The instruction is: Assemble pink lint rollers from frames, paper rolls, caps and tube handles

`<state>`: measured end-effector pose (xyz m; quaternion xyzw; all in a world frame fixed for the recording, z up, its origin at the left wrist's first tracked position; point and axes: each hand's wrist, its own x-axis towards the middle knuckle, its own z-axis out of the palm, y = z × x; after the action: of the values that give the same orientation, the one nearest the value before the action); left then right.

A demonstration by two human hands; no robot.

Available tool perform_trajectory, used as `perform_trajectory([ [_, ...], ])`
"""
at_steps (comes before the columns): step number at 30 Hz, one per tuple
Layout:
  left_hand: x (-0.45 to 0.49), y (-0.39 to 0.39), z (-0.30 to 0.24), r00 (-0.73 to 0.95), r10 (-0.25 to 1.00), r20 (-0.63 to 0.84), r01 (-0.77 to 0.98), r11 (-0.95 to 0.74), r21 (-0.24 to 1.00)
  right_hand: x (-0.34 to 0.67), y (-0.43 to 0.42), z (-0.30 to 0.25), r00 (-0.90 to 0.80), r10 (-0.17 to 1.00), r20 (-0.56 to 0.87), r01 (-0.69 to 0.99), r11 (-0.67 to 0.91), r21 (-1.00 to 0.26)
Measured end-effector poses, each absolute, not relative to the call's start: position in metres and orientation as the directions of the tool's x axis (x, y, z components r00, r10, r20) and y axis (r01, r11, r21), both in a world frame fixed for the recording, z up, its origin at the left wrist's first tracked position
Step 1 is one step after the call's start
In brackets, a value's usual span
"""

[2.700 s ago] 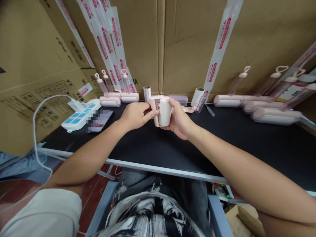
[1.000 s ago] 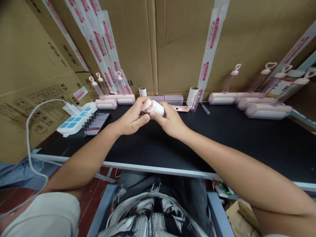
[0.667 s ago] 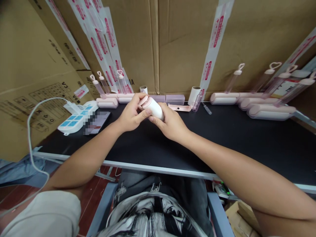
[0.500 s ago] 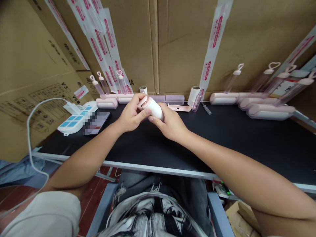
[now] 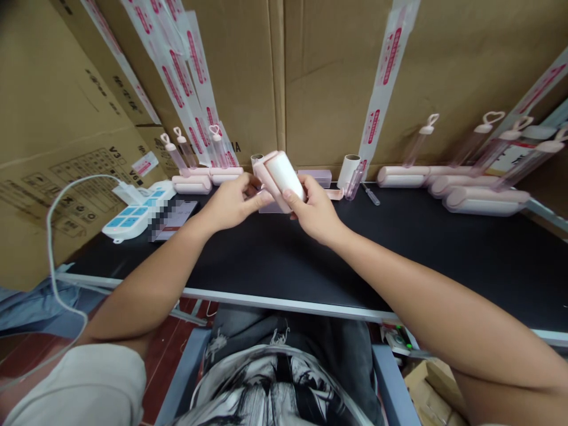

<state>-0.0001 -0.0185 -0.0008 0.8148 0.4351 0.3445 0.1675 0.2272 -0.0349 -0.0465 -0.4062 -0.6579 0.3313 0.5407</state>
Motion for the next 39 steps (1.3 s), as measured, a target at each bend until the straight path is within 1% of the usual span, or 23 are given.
perform_trajectory([
  [2,-0.001,-0.019,0.003,0.375,0.842,0.389,0.688,-0.534,0.492,0.233,-0.027,-0.047,-0.124,0.872,0.473,0.085,0.484,-0.871],
  [3,-0.002,-0.019,0.004,0.349,0.842,0.411,0.707,-0.525,0.474,0.237,-0.023,-0.047,-0.145,0.854,0.500,0.081,0.514,-0.854],
  [4,-0.002,-0.018,0.005,0.315,0.831,0.459,0.701,-0.529,0.477,0.240,-0.019,-0.048,-0.169,0.830,0.531,0.122,0.552,-0.825],
  [5,-0.002,-0.016,0.005,0.280,0.814,0.509,0.678,-0.543,0.496,0.244,-0.015,-0.049,-0.205,0.799,0.565,0.203,0.599,-0.774],
  [7,-0.002,-0.012,0.004,0.238,0.786,0.570,0.604,-0.580,0.547,0.250,-0.009,-0.054,-0.331,0.729,0.599,0.413,0.683,-0.602],
  [9,-0.003,-0.007,0.002,0.207,0.785,0.584,0.537,-0.590,0.603,0.253,-0.003,-0.061,-0.478,0.686,0.549,0.556,0.720,-0.415],
  [10,-0.003,-0.005,0.001,0.193,0.788,0.584,0.512,-0.589,0.625,0.253,-0.001,-0.064,-0.532,0.678,0.507,0.589,0.727,-0.353],
  [12,-0.004,-0.003,0.000,0.184,0.787,0.589,0.481,-0.594,0.645,0.252,0.002,-0.067,-0.582,0.680,0.446,0.624,0.725,-0.290],
  [14,-0.004,-0.003,-0.001,0.208,0.787,0.581,0.474,-0.601,0.644,0.250,0.003,-0.067,-0.569,0.702,0.428,0.665,0.699,-0.263],
  [17,-0.003,-0.006,0.000,0.266,0.786,0.558,0.481,-0.610,0.630,0.245,-0.002,-0.063,-0.539,0.734,0.413,0.690,0.666,-0.284],
  [20,-0.002,-0.009,0.002,0.289,0.777,0.559,0.461,-0.625,0.630,0.241,-0.008,-0.060,-0.563,0.725,0.397,0.647,0.686,-0.334],
  [22,-0.003,-0.010,0.003,0.287,0.770,0.570,0.439,-0.635,0.636,0.242,-0.008,-0.058,-0.520,0.722,0.456,0.621,0.687,-0.378],
  [23,-0.003,-0.010,0.004,0.282,0.767,0.577,0.433,-0.638,0.637,0.244,-0.006,-0.056,-0.452,0.731,0.511,0.611,0.671,-0.420],
  [25,-0.005,-0.009,0.004,0.290,0.763,0.577,0.432,-0.643,0.633,0.254,0.000,-0.051,-0.230,0.755,0.614,0.550,0.621,-0.558],
  [27,-0.006,-0.009,0.004,0.338,0.770,0.540,0.444,-0.637,0.630,0.266,0.008,-0.044,-0.013,0.768,0.640,0.420,0.585,-0.694],
  [28,-0.007,-0.009,0.004,0.376,0.776,0.506,0.458,-0.631,0.627,0.272,0.012,-0.042,0.044,0.771,0.636,0.357,0.582,-0.731],
  [29,-0.007,-0.009,0.003,0.418,0.780,0.467,0.473,-0.625,0.621,0.277,0.014,-0.039,0.068,0.772,0.632,0.316,0.584,-0.748],
  [30,-0.006,-0.010,0.002,0.456,0.781,0.427,0.490,-0.620,0.612,0.279,0.015,-0.038,0.066,0.774,0.630,0.299,0.587,-0.752],
  [33,-0.004,-0.011,-0.001,0.526,0.778,0.343,0.527,-0.615,0.587,0.276,0.010,-0.038,-0.002,0.782,0.623,0.325,0.590,-0.739],
  [36,-0.002,-0.012,-0.002,0.540,0.777,0.325,0.531,-0.613,0.584,0.263,-0.002,-0.041,-0.066,0.805,0.590,0.321,0.577,-0.751],
  [39,-0.002,-0.013,0.000,0.539,0.777,0.325,0.525,-0.612,0.592,0.253,-0.010,-0.041,-0.095,0.814,0.573,0.305,0.572,-0.761],
])
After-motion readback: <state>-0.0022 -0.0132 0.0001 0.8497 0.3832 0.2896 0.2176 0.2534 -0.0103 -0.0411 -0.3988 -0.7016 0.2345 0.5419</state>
